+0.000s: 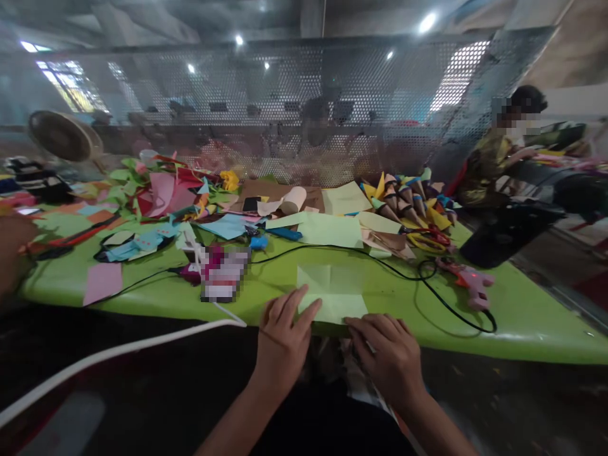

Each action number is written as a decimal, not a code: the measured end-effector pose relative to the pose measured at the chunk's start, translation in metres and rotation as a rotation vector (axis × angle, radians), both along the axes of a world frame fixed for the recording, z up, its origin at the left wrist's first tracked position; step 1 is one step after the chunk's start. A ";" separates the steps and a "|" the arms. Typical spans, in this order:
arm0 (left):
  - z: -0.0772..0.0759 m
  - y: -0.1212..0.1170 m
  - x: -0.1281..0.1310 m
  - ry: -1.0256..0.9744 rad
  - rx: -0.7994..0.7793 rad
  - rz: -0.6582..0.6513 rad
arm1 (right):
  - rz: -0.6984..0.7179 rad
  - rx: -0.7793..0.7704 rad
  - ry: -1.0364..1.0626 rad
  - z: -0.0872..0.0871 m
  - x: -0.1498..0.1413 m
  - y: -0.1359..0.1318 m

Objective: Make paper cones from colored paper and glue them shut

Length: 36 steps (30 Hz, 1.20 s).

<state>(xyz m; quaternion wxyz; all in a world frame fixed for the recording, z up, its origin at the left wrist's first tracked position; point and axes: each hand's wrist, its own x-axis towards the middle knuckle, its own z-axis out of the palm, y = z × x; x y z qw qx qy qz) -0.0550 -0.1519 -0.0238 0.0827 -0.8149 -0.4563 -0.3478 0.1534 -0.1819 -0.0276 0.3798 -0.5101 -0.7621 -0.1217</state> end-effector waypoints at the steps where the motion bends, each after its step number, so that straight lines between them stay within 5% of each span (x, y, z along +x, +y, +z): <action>1: -0.001 -0.002 0.000 -0.011 -0.006 -0.031 | -0.005 0.001 0.003 0.003 -0.002 0.000; 8: -0.006 0.003 -0.005 -0.050 -0.131 -0.128 | 0.094 -0.114 0.001 0.016 -0.005 0.001; 16: 0.004 0.011 -0.007 0.015 -0.206 -0.224 | 0.035 -0.205 -0.045 0.008 0.022 0.020; 22: 0.006 0.033 -0.018 0.078 -0.393 -0.188 | 0.057 -0.341 0.063 0.006 0.034 0.028; 36: 0.007 0.063 -0.018 -0.098 -0.488 -0.076 | 0.064 -0.477 0.243 0.011 0.047 0.055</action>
